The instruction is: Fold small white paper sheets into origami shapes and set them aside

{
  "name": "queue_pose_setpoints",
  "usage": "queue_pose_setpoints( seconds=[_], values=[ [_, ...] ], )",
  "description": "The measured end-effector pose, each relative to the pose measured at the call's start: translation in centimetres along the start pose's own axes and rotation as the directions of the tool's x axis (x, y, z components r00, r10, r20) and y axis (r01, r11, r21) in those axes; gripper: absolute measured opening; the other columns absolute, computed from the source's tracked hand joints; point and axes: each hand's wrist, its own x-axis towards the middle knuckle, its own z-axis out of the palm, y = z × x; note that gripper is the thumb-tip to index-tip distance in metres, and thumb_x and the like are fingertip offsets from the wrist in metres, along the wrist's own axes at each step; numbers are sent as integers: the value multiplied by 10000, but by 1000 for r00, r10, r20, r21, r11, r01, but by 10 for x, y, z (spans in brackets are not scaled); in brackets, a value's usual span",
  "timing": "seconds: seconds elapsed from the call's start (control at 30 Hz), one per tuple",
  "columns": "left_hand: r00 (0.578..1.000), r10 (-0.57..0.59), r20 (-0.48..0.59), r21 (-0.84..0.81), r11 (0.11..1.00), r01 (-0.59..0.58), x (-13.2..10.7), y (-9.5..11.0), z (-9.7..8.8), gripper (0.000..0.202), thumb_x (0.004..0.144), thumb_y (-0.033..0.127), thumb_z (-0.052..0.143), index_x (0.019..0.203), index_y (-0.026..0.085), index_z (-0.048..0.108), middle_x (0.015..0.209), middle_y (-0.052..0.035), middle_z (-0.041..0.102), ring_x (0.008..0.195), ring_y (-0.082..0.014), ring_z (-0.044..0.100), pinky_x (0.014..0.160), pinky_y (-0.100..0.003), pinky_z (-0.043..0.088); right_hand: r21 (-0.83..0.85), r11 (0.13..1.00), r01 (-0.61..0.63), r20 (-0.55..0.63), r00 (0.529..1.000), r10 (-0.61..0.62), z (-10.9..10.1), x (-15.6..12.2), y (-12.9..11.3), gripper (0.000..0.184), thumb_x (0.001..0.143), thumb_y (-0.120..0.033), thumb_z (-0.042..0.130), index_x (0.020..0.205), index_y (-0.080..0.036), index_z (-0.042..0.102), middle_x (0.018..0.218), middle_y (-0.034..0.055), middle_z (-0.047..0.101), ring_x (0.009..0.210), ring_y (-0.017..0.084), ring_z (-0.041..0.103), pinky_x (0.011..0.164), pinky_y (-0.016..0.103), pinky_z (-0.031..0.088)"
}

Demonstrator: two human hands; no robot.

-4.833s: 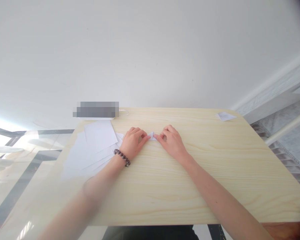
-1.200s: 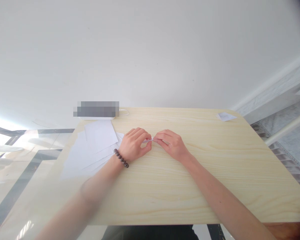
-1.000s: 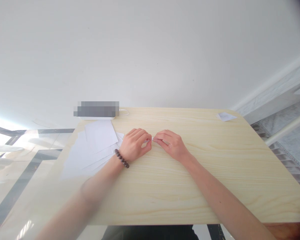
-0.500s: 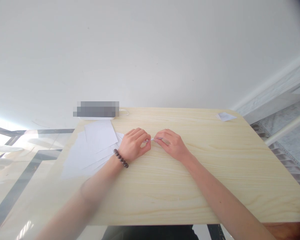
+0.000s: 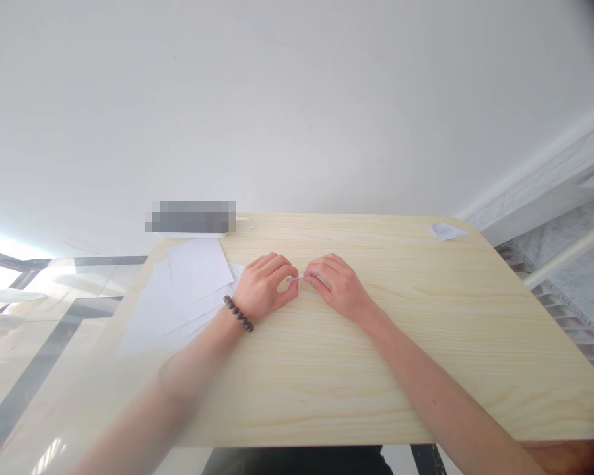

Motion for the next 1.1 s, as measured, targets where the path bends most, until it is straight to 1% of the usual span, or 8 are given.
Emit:
queue_pose_setpoints(
  seconds=[0.23,0.4,0.63,0.83,1.0,1.1],
  values=[
    [999,12,31,4,1000,-12,-1,0,1,68,751,160,493,753,178,558,748,-24,582,723,-140,516,675,-281,430,-25,999,35,33,999,-34,1,0,0,110,851,-242,454,858,-208,558,866,32,618,839,171,511,783,328,382],
    [1000,-9,-2,-11,1000,9,0,1,0,60,736,161,500,762,177,551,772,-30,587,740,-147,524,682,-288,434,-17,1000,16,22,1000,-16,0,1,0,134,862,-237,431,855,-209,562,862,31,619,827,164,508,784,326,381],
    [1000,-4,-31,12,1000,5,0,2,0,54,733,148,496,724,171,544,723,-23,577,691,-137,517,654,-280,428,4,1000,13,16,1000,-14,0,1,0,122,859,-225,439,851,-204,559,861,28,617,821,157,504,787,316,382],
    [1000,-22,-13,-6,1000,22,0,2,0,56,721,150,501,755,169,542,761,-27,582,732,-145,519,675,-284,426,13,1000,21,10,1000,-21,-1,1,1,116,856,-214,445,846,-192,559,848,29,616,815,155,496,783,316,385],
    [1000,-23,-15,7,1000,23,0,1,0,40,725,151,503,740,171,534,736,-21,573,706,-140,513,661,-278,421,12,1000,23,6,1000,-23,-1,0,3,107,852,-214,454,850,-194,558,849,29,616,812,155,496,780,316,388],
    [1000,-29,-8,-6,1000,29,0,1,0,55,718,144,502,755,172,532,755,-23,575,724,-143,515,670,-280,421,12,1000,24,5,1000,-24,-2,1,2,102,850,-208,456,851,-196,557,846,26,616,810,154,497,781,315,388]
  ],
)
